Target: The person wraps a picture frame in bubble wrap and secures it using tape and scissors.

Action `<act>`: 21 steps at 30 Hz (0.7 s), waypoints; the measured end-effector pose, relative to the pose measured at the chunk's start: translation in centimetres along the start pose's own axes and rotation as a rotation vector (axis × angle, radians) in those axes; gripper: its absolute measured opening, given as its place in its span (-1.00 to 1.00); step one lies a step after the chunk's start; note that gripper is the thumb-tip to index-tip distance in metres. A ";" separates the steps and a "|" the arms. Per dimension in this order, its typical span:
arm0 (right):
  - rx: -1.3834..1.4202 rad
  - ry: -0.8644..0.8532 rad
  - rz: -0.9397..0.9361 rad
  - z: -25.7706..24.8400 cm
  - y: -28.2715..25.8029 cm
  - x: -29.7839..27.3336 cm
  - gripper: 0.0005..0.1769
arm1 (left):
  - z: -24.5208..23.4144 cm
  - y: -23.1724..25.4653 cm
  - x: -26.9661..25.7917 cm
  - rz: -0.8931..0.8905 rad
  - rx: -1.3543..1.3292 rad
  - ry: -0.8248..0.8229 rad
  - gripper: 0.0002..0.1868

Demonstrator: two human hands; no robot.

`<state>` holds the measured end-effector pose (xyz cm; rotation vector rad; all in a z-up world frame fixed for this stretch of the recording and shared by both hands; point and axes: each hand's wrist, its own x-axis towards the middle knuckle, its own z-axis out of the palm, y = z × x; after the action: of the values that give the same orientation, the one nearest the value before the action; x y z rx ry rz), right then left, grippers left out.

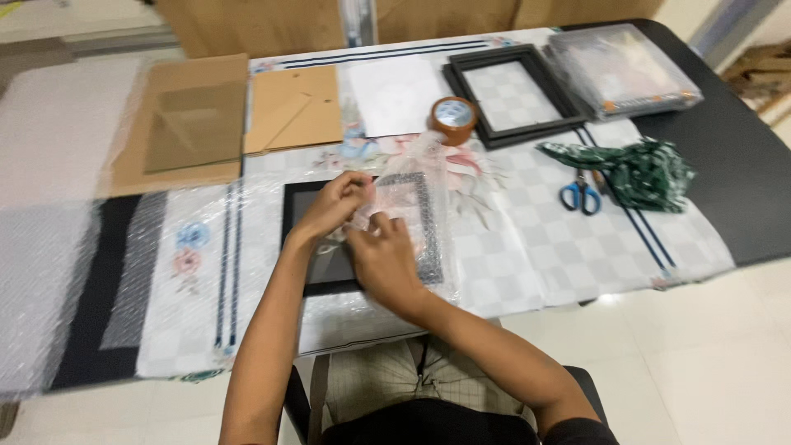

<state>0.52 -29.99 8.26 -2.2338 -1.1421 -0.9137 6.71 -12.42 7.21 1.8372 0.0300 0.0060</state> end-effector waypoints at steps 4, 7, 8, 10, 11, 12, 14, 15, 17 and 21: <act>-0.110 -0.015 -0.190 2.8 -4.0 -0.1 -0.78 | -2.9 -2.7 -0.9 -0.026 0.262 0.058 -0.42; -0.096 0.039 -0.302 3.7 -4.2 -0.8 -0.76 | -4.0 -5.0 -1.1 -0.082 0.513 0.185 -0.53; -0.039 0.139 -0.321 3.7 -3.6 -0.6 -0.77 | -4.2 -5.2 -1.5 -0.125 0.519 0.217 -0.49; 0.029 0.229 -0.344 3.1 -1.5 -0.1 -0.73 | -4.3 -4.3 -3.2 -0.179 0.517 0.255 -0.46; 0.072 0.093 -0.191 2.4 0.1 0.1 -0.69 | -4.2 -3.1 -4.4 -0.250 0.555 0.242 -0.42; 0.111 -0.044 -0.039 1.8 1.8 0.4 -0.65 | -3.9 -1.8 -5.7 -0.320 0.591 0.229 -0.38; 0.102 -0.280 0.046 2.1 4.6 0.0 -0.53 | -4.1 -1.4 -6.7 -0.330 0.604 0.268 -0.32; 0.084 -0.507 0.137 2.4 6.1 0.1 -0.39 | -4.3 -1.0 -7.1 -0.332 0.625 0.302 -0.26; 0.108 -0.587 0.096 2.4 6.3 -0.3 -0.32 | -4.9 -1.2 -7.9 -0.290 0.619 0.357 -0.29; 0.099 -0.652 0.047 2.6 6.0 -0.9 -0.18 | -7.7 -3.8 -9.6 -0.186 0.708 0.560 -0.48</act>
<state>6.05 -32.04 5.27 -2.5328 -1.3489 -0.0841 -3.14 -4.17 5.67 2.4738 0.6678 0.4263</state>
